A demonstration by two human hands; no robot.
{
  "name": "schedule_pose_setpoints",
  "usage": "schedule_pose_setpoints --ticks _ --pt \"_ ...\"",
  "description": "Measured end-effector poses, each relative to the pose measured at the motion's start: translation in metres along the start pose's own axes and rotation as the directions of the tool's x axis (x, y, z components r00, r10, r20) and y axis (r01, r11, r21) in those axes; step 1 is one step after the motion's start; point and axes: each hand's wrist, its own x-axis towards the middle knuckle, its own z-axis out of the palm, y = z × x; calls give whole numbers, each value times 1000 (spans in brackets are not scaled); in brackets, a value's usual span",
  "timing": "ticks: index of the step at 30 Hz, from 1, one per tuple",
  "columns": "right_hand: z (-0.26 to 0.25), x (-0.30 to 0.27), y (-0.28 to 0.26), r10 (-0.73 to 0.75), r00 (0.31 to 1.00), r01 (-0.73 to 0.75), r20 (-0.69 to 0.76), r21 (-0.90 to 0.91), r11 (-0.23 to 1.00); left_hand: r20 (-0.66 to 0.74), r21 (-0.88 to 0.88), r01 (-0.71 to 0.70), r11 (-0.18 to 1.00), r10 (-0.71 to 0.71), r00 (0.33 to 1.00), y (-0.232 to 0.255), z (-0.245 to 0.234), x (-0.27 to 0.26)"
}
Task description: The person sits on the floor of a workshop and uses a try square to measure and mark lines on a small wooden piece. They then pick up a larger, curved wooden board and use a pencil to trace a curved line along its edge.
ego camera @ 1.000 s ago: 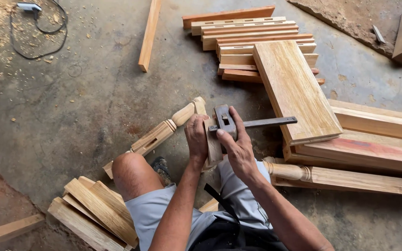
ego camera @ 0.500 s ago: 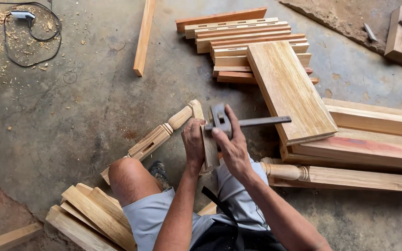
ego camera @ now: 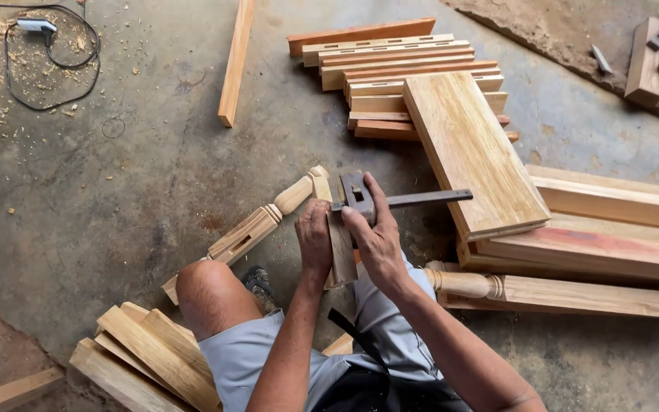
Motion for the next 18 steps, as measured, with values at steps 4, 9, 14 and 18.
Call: schedule_pose_setpoints --ticks 4,9,14,18 --pt "-9 -39 0 48 999 -49 26 49 998 2 -325 176 929 -186 983 2 -2 -10" --pt "-8 -51 -5 -243 967 249 78 -81 965 36 -421 215 881 -221 975 19 -6 -6" --pt "-8 14 2 139 989 -138 -44 19 990 135 -518 395 758 -384 914 45 -15 -17" --pt "-18 -20 28 -52 997 30 -53 -341 940 -62 -539 235 809 -317 946 40 -10 -50"
